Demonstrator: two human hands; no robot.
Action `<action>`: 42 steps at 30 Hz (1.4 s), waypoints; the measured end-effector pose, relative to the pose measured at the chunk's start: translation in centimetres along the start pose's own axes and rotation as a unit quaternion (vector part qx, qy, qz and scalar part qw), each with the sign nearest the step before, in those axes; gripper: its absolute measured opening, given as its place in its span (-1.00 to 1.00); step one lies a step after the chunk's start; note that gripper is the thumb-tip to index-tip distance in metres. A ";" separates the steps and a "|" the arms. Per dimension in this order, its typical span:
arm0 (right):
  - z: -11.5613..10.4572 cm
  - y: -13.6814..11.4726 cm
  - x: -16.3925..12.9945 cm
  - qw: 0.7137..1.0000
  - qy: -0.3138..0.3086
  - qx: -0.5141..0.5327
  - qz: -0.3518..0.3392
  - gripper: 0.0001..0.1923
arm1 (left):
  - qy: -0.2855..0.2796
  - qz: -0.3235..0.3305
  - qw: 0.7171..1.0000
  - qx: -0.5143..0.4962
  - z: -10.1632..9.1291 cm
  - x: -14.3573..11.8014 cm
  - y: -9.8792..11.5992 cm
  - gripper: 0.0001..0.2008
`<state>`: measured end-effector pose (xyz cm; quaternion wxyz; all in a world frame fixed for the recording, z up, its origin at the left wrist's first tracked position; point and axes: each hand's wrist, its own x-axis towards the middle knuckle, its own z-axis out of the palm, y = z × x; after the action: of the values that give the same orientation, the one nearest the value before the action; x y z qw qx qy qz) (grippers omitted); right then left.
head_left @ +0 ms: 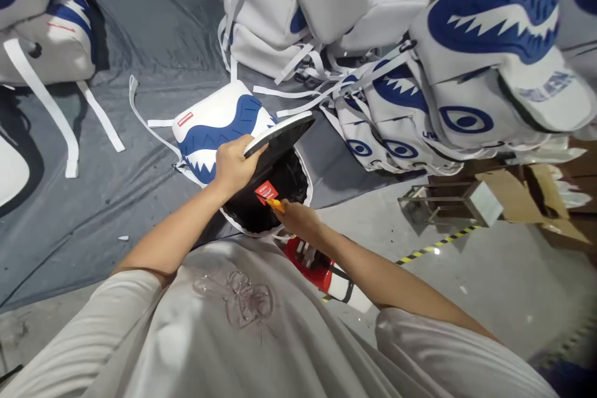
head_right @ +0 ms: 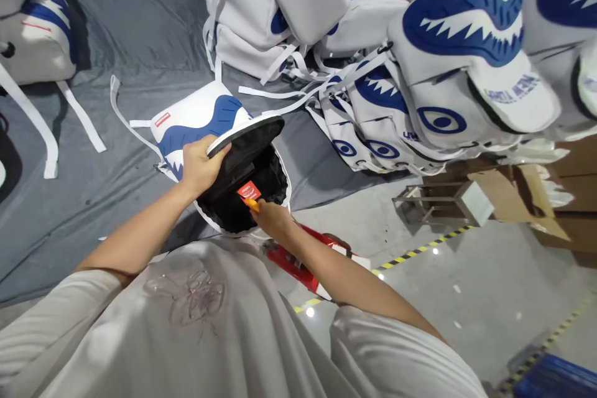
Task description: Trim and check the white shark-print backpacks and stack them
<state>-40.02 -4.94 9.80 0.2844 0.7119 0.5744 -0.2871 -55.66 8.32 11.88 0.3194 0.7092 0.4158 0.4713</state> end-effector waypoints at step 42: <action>-0.1 2.7 1.3 0.931 0.197 0.270 0.148 -0.50 | 0.111 -0.109 0.988 0.006 -1.5 1.3 -4.0 -0.49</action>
<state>-37.16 -4.43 9.11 0.0018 0.8809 0.4076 -0.2406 -57.97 11.34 9.59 0.3165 0.6045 0.5262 0.5075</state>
